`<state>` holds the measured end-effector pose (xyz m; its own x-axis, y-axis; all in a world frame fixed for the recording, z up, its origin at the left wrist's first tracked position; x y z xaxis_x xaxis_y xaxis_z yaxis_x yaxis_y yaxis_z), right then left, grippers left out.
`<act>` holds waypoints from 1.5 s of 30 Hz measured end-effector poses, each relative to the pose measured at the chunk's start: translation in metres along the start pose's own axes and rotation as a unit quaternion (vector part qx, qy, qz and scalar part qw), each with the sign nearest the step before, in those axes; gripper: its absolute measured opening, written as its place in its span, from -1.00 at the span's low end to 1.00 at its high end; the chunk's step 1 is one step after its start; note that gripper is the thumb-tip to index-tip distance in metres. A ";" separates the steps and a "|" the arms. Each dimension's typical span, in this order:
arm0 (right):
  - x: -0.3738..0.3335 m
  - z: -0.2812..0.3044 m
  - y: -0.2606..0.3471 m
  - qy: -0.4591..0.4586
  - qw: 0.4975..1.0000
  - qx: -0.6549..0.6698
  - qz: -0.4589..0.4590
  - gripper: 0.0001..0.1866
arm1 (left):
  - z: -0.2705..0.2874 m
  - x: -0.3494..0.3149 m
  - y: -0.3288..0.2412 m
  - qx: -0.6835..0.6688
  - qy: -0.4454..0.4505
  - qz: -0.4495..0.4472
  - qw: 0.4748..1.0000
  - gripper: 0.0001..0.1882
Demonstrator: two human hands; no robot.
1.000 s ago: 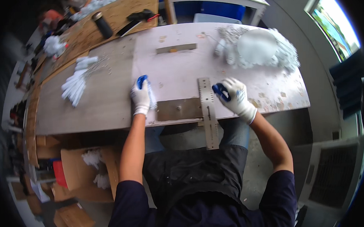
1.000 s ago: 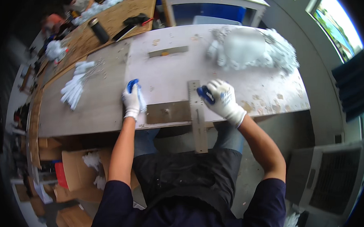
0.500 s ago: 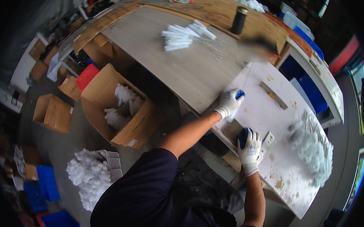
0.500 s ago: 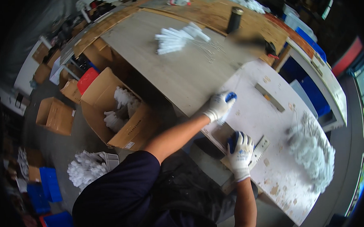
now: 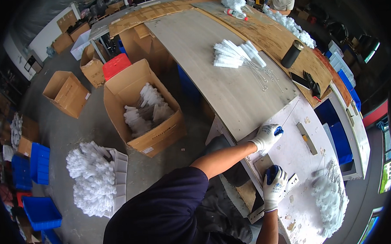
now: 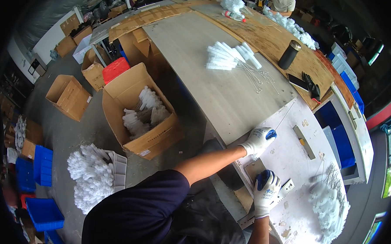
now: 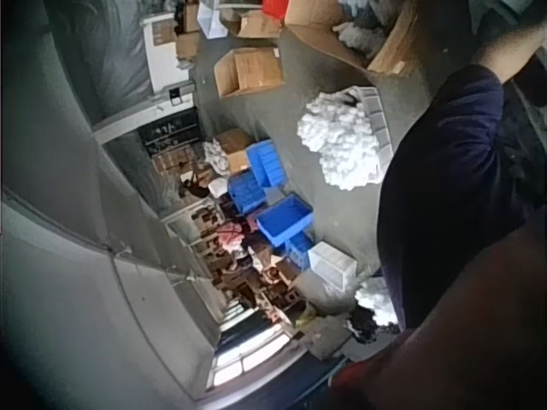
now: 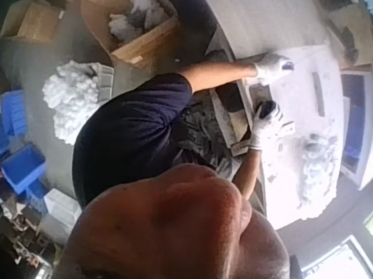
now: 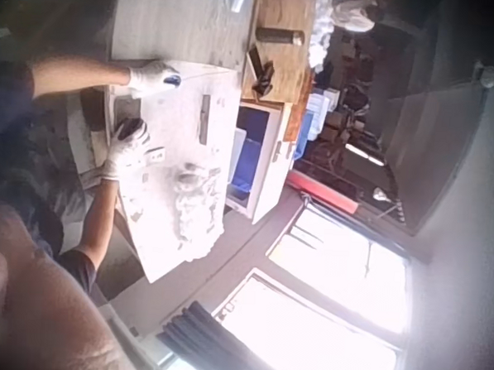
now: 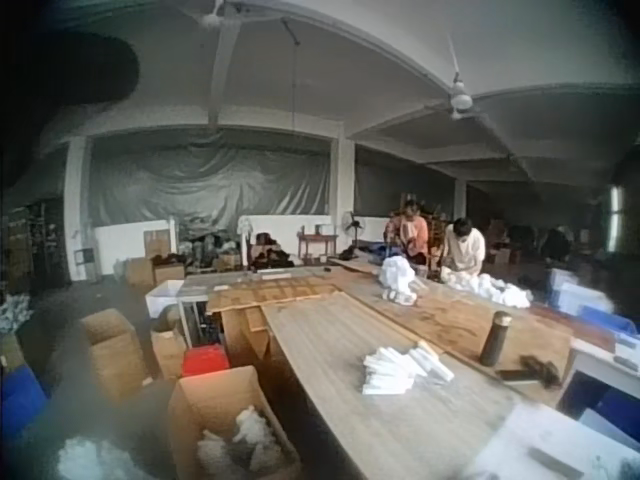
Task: The person inserts white bristle heads onto metal rods using a wooden jig on a workbench. They repeatedly pick up a bristle head and a rod, align them in the jig, and push the head onto the rod. Finished brushes are placed into a cardboard box. The workspace contains multiple bristle heads, rods, and a pile of completed brushes.
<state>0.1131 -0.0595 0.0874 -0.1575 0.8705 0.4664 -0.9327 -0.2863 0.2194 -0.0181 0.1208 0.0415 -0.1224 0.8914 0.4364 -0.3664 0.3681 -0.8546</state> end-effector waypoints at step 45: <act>-0.002 0.002 -0.007 -0.017 1.000 -0.001 -0.016 -0.56 | 0.005 0.001 -0.010 0.008 0.003 -0.011 1.000 -0.77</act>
<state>0.1206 -0.0603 0.0866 -0.1161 0.8654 0.4875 -0.9376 -0.2575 0.2339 -0.0188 0.1161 0.0520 -0.1087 0.8849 0.4530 -0.3839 0.3830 -0.8402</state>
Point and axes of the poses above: each hand's wrist, its own x-axis towards the middle knuckle, its own z-axis out of the back of the hand, y = z × x, the point moved 9 cm from there along x, towards the middle knuckle, and after that the axes turned 7 degrees about -y, right-handed, at the moved point
